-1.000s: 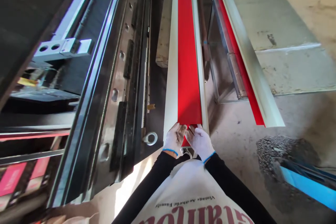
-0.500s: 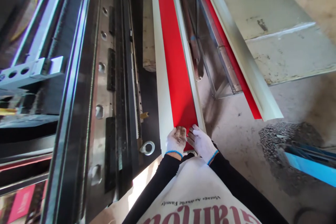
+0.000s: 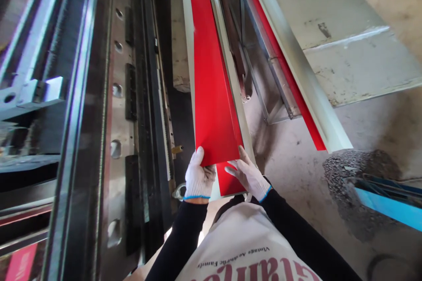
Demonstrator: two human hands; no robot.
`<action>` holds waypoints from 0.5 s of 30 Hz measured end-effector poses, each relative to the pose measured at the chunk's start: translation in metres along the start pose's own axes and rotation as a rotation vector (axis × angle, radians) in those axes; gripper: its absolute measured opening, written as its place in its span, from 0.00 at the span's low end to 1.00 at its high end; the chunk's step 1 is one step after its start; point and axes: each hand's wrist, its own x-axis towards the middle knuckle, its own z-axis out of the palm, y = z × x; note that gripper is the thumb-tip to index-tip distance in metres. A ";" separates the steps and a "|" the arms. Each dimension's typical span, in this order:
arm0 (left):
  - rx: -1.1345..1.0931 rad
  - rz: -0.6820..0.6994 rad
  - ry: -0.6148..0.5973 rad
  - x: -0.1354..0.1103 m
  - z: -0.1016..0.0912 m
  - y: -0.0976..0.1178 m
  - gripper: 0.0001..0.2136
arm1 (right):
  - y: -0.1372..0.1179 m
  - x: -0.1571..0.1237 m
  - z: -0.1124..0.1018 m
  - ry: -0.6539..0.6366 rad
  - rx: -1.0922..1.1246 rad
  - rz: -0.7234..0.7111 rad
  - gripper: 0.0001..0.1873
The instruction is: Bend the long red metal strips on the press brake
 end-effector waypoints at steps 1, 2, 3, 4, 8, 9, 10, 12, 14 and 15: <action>0.025 0.028 -0.021 -0.007 -0.001 0.005 0.05 | -0.009 0.001 0.013 -0.096 -0.045 -0.068 0.47; 0.051 0.047 -0.049 -0.013 -0.003 0.009 0.05 | -0.018 0.002 0.025 -0.177 -0.111 -0.138 0.49; 0.084 0.050 -0.074 -0.017 -0.006 0.011 0.06 | -0.026 0.001 0.034 -0.226 -0.198 -0.202 0.50; 0.114 0.034 -0.107 -0.019 -0.011 0.012 0.05 | -0.033 0.001 0.040 -0.242 -0.304 -0.246 0.49; 0.271 -0.040 -0.197 -0.002 -0.026 0.017 0.13 | -0.040 0.007 0.038 -0.068 -0.709 -0.353 0.50; 0.333 -0.074 -0.246 0.005 -0.026 0.020 0.14 | -0.039 0.011 0.035 0.032 -0.773 -0.387 0.47; 0.392 -0.103 -0.305 0.012 -0.024 0.024 0.16 | -0.038 0.014 0.032 0.091 -0.818 -0.404 0.44; 0.465 -0.119 -0.405 0.022 -0.014 0.031 0.16 | -0.035 0.018 0.029 0.139 -0.863 -0.400 0.39; 0.462 -0.076 -0.438 0.027 0.004 0.035 0.12 | -0.035 0.017 0.032 0.107 -0.897 -0.391 0.37; 0.443 -0.041 -0.426 0.027 0.014 0.035 0.11 | -0.037 0.015 0.037 0.098 -0.918 -0.408 0.36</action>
